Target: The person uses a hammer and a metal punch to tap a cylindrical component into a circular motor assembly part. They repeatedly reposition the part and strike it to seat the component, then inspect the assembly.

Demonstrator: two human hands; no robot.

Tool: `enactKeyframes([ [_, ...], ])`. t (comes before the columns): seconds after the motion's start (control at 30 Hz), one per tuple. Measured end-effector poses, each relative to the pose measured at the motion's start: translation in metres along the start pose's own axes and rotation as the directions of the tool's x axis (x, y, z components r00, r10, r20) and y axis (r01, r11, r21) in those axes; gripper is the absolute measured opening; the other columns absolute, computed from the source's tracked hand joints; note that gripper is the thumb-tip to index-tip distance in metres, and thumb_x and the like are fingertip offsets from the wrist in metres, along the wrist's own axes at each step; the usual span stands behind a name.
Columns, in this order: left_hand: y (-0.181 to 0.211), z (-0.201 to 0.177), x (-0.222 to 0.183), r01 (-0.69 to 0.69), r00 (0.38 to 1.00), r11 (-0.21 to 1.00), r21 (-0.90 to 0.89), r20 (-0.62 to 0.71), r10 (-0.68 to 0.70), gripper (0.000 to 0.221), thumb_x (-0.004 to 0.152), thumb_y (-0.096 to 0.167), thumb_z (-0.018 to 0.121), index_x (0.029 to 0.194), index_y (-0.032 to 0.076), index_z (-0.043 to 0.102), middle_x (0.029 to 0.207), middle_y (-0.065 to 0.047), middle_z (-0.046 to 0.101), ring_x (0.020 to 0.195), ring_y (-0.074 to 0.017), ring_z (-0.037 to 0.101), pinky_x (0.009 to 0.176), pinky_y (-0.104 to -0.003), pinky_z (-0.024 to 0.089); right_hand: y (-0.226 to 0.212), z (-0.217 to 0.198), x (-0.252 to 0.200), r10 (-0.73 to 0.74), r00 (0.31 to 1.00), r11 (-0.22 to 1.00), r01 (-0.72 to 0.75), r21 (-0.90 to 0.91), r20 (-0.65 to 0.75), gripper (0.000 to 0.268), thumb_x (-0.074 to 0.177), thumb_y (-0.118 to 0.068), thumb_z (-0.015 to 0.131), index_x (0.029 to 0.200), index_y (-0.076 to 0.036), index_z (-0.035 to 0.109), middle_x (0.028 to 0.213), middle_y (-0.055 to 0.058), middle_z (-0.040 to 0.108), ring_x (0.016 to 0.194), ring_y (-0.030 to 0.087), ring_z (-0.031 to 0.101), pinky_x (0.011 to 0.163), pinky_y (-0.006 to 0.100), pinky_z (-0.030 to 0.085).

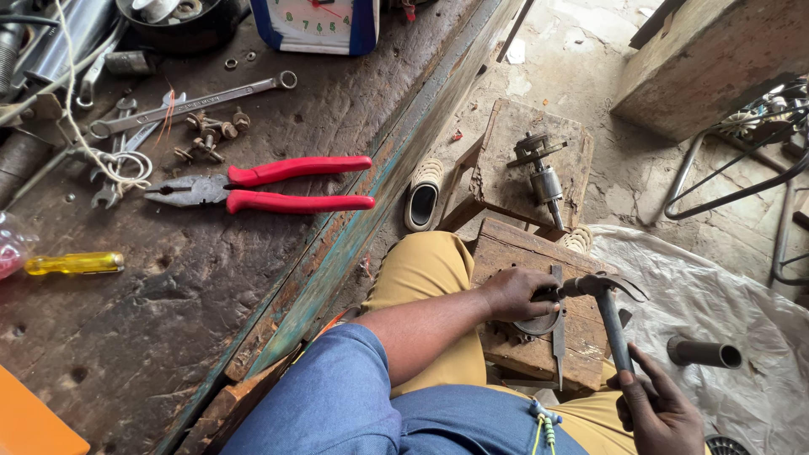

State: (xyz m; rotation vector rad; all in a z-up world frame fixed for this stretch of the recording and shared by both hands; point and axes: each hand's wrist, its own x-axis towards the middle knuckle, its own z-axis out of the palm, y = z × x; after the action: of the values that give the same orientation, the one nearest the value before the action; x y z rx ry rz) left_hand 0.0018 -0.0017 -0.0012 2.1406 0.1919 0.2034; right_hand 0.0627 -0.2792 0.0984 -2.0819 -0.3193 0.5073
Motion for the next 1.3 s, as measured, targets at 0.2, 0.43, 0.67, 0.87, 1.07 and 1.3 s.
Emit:
enactKeyframes([
  [0.2, 0.0, 0.001, 0.001, 0.014, 0.999, 1.0, 0.008, 0.032, -0.014, 0.043, 0.091, 0.052, 0.069, 0.12, 0.021, 0.069, 0.104, -0.006, 0.074, 0.088, -0.0198, 0.074, 0.083, -0.04, 0.062, -0.001, 0.0, 0.0, 0.014, 1.0, 1.0, -0.014, 0.01, 0.005, 0.048, 0.1, -0.006, 0.062, 0.147, -0.003, 0.061, 0.085, 0.017, 0.072, 0.059, 0.014, 0.057, 0.049, 0.03, 0.044],
  [0.43, 0.001, 0.0, 0.002, 0.025, 0.999, 1.0, 0.0, 0.047, -0.025, 0.043, 0.092, 0.052, 0.068, 0.122, 0.021, 0.069, 0.103, -0.006, 0.075, 0.088, -0.0199, 0.075, 0.083, -0.039, 0.062, -0.001, 0.001, 0.001, 0.006, 1.0, 1.0, -0.006, -0.004, 0.01, 0.049, 0.099, -0.007, 0.062, 0.148, -0.002, 0.06, 0.084, 0.018, 0.072, 0.059, 0.014, 0.058, 0.048, 0.03, 0.044],
  [0.67, -0.001, 0.001, 0.001, 0.009, 0.999, 1.0, 0.016, 0.032, -0.01, 0.045, 0.091, 0.052, 0.069, 0.122, 0.02, 0.068, 0.105, -0.007, 0.075, 0.089, -0.0207, 0.075, 0.085, -0.04, 0.061, 0.001, 0.0, 0.001, -0.01, 1.0, 1.0, 0.01, -0.003, 0.014, 0.049, 0.099, -0.007, 0.062, 0.148, -0.001, 0.059, 0.084, 0.017, 0.071, 0.058, 0.014, 0.057, 0.048, 0.03, 0.043],
  [0.87, 0.002, -0.002, 0.0, -0.029, 1.0, 0.999, -0.021, -0.01, 0.029, 0.043, 0.09, 0.049, 0.071, 0.121, 0.02, 0.069, 0.105, -0.006, 0.075, 0.09, -0.0213, 0.075, 0.085, -0.04, 0.061, -0.001, 0.001, -0.001, 0.0, 1.0, 1.0, 0.0, 0.021, 0.02, 0.05, 0.099, -0.007, 0.062, 0.148, -0.002, 0.058, 0.084, 0.017, 0.071, 0.057, 0.014, 0.057, 0.047, 0.03, 0.043],
  [1.07, 0.008, -0.008, -0.001, 0.042, 0.997, 0.999, -0.015, 0.066, -0.041, 0.038, 0.092, 0.046, 0.07, 0.119, 0.02, 0.07, 0.106, -0.008, 0.073, 0.096, -0.0234, 0.072, 0.088, -0.042, 0.059, -0.008, 0.002, -0.004, 0.016, 0.999, 0.999, -0.018, 0.041, 0.036, 0.05, 0.098, -0.007, 0.062, 0.148, -0.004, 0.059, 0.082, 0.016, 0.071, 0.057, 0.013, 0.055, 0.048, 0.029, 0.041],
  [1.3, 0.01, -0.012, -0.004, 0.003, 0.999, 1.0, -0.002, 0.045, -0.003, 0.04, 0.092, 0.048, 0.07, 0.12, 0.02, 0.07, 0.108, -0.009, 0.074, 0.099, -0.025, 0.072, 0.091, -0.043, 0.058, -0.015, 0.005, -0.007, 0.023, 0.999, 0.999, -0.024, 0.039, 0.022, 0.051, 0.096, -0.009, 0.064, 0.147, -0.008, 0.06, 0.078, 0.012, 0.072, 0.056, 0.012, 0.052, 0.048, 0.028, 0.04],
])
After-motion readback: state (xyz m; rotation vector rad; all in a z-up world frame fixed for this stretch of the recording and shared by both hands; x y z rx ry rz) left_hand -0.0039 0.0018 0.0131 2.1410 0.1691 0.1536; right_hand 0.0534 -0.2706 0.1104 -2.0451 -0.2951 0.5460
